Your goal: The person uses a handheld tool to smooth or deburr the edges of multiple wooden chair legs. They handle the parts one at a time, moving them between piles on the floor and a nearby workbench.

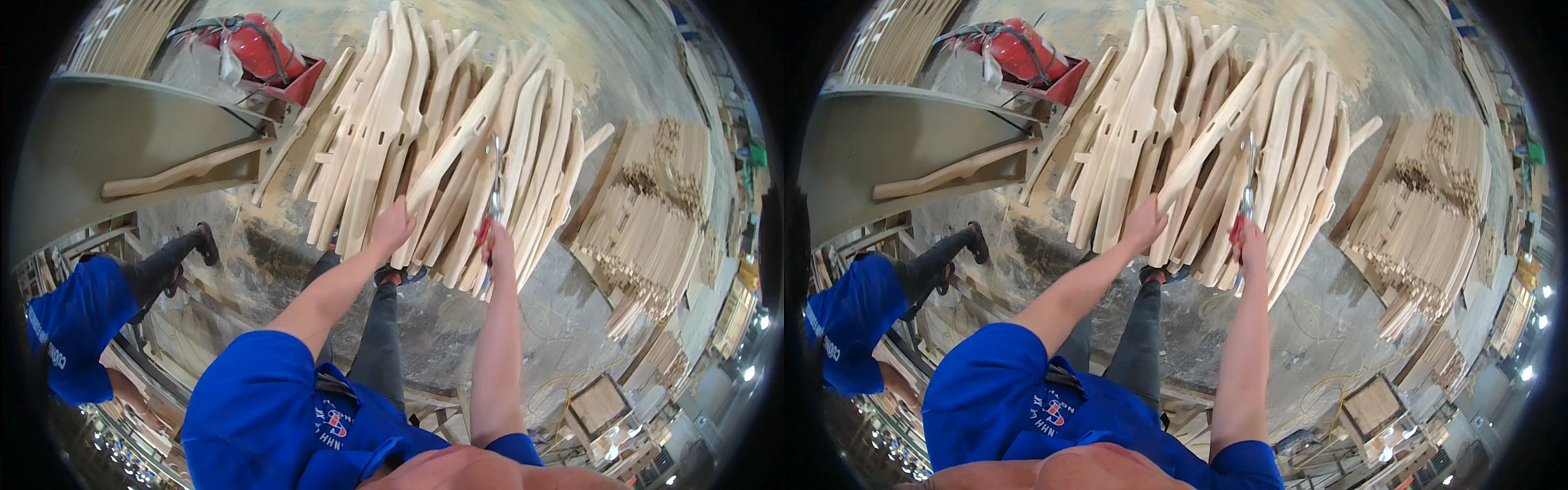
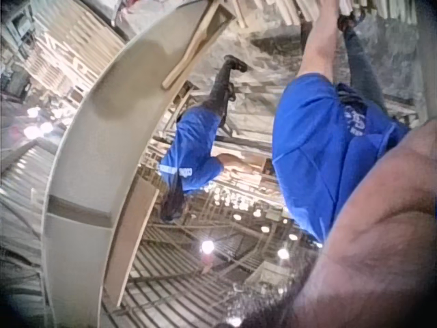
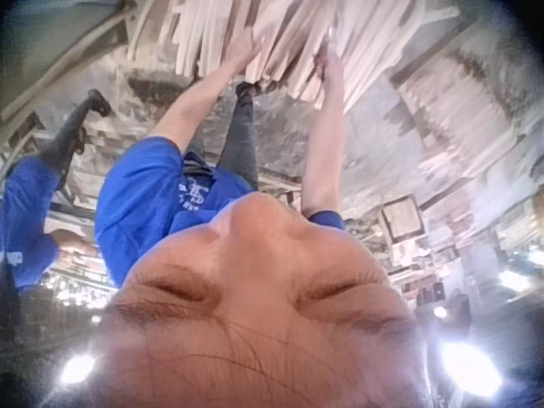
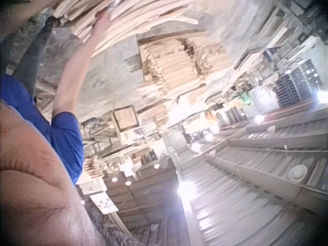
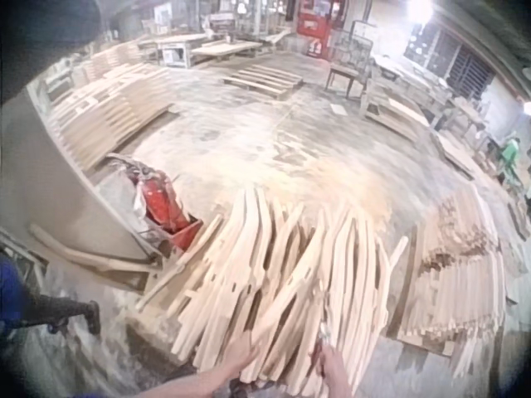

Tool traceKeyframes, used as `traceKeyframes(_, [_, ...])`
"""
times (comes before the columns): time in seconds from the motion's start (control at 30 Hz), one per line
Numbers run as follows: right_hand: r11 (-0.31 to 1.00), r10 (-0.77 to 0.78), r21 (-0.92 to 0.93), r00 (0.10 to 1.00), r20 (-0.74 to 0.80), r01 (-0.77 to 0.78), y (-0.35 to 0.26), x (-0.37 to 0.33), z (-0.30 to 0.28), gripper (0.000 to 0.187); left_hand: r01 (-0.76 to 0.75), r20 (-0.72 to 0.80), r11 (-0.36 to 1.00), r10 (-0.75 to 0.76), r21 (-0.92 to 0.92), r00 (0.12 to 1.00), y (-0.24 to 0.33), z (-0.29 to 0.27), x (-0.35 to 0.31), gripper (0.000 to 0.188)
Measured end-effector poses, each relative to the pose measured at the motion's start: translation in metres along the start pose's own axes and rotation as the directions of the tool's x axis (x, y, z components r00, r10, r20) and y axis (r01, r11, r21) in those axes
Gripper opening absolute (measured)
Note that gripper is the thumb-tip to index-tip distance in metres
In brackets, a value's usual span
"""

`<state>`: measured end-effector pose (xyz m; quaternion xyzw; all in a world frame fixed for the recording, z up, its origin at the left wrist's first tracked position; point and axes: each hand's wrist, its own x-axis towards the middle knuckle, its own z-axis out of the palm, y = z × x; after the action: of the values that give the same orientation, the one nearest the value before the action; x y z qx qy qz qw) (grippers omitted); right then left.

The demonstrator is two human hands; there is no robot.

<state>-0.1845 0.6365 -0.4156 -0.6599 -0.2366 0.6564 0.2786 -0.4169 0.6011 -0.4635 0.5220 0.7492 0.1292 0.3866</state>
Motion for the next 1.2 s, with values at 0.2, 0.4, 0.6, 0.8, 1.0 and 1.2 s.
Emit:
traceKeyframes(0.2, [0.995, 0.071, 0.077, 0.980, -0.187, -0.057, 0.077, -0.072, -0.007, 0.033, 0.091, -0.252, 0.995, -0.098, -0.040, 0.963, -0.037, -0.021, -0.059, 0.049])
traceKeyframes(0.4, [0.990, 0.089, 0.127, 0.978, -0.188, -0.066, 0.112, -0.091, 0.006, 0.033, 0.106, -0.397, 0.994, -0.110, -0.033, 0.911, -0.055, -0.022, -0.059, 0.049])
traceKeyframes(0.6, [0.991, 0.044, 0.135, 0.984, -0.171, -0.021, 0.100, -0.079, 0.011, 0.032, 0.128, -0.448, 0.991, -0.101, 0.030, 0.888, -0.065, -0.002, -0.059, 0.051])
traceKeyframes(0.8, [0.987, 0.054, 0.158, 0.979, -0.194, -0.023, 0.090, -0.073, 0.011, 0.034, 0.221, -0.503, 0.973, -0.156, 0.072, 0.850, -0.071, 0.006, -0.056, 0.053])
traceKeyframes(1.0, [0.990, 0.109, 0.114, 0.974, -0.199, -0.088, 0.100, -0.079, -0.006, 0.034, 0.040, -0.501, 0.974, 0.078, 0.221, 0.862, -0.042, 0.005, -0.055, 0.054])
traceKeyframes(1.2, [0.994, 0.104, 0.019, 0.992, -0.067, -0.103, 0.091, -0.045, 0.007, 0.034, -0.139, -0.016, 0.974, 0.138, -0.180, 0.990, 0.002, 0.061, -0.013, 0.060])
